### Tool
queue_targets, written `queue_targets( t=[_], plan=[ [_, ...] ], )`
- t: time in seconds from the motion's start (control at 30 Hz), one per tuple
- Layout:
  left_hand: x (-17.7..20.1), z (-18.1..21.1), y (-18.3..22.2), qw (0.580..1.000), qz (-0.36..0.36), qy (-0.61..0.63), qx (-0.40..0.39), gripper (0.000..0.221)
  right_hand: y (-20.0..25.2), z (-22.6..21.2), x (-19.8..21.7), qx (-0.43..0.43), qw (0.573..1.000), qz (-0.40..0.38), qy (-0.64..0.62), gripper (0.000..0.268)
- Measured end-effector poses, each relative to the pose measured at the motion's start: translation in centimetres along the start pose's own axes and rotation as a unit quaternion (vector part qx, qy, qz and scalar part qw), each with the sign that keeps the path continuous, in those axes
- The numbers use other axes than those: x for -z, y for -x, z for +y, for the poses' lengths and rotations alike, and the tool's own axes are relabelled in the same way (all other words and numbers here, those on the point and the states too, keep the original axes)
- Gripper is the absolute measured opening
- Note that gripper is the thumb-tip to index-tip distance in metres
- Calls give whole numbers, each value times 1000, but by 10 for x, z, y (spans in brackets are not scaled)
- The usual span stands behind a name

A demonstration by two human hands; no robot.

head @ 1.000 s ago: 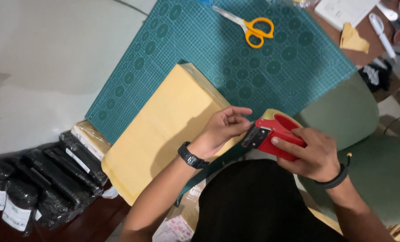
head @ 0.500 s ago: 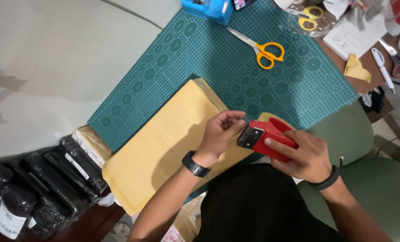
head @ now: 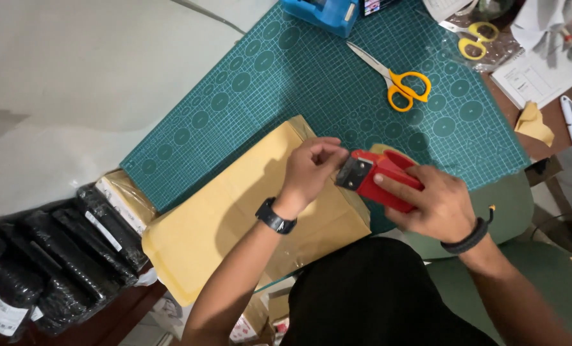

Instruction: The person wraps a flat object in yellow paper, folds the edges around it, and secures the seams and edges with clear tape using a handheld tape dispenser.

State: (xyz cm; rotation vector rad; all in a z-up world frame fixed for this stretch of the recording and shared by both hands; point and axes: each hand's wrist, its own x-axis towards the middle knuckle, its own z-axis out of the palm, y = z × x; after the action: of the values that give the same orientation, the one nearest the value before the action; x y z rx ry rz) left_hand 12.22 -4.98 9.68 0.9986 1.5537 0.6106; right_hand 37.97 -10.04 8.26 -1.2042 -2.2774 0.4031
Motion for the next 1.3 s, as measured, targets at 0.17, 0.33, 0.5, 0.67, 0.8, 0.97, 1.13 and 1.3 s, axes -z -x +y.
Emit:
queue_targets(
  t=[0.17,0.33,0.5,0.67,0.8,0.97,1.13,1.3],
  plan=[
    [17,4,-70,985,15,-153,-73,14,-45,28,-22,-78,991,-31,-107,61],
    [58,7,-131,966,52,-249,-35,16,-119,58,-35,-196,939,-146,-243,64],
    [96,-49,-180,945,102,-298,82,13,-164,98,-59,-337,833,-340,-277,71],
    [124,-66,-175,943,73,-274,172,16,-184,135,-127,-270,760,-366,-464,62],
    [132,-94,-159,935,63,-278,211,15,-195,132,-152,-296,697,-421,-500,62],
    [128,-69,-115,941,22,-238,240,25,-184,133,-168,-279,661,-455,-527,63],
    [140,-113,-115,947,38,-210,240,46,-172,124,-161,-293,659,-439,-535,63],
    [138,-120,-115,980,17,-111,166,24,-144,129,-132,-283,687,-452,-494,65]
  ],
)
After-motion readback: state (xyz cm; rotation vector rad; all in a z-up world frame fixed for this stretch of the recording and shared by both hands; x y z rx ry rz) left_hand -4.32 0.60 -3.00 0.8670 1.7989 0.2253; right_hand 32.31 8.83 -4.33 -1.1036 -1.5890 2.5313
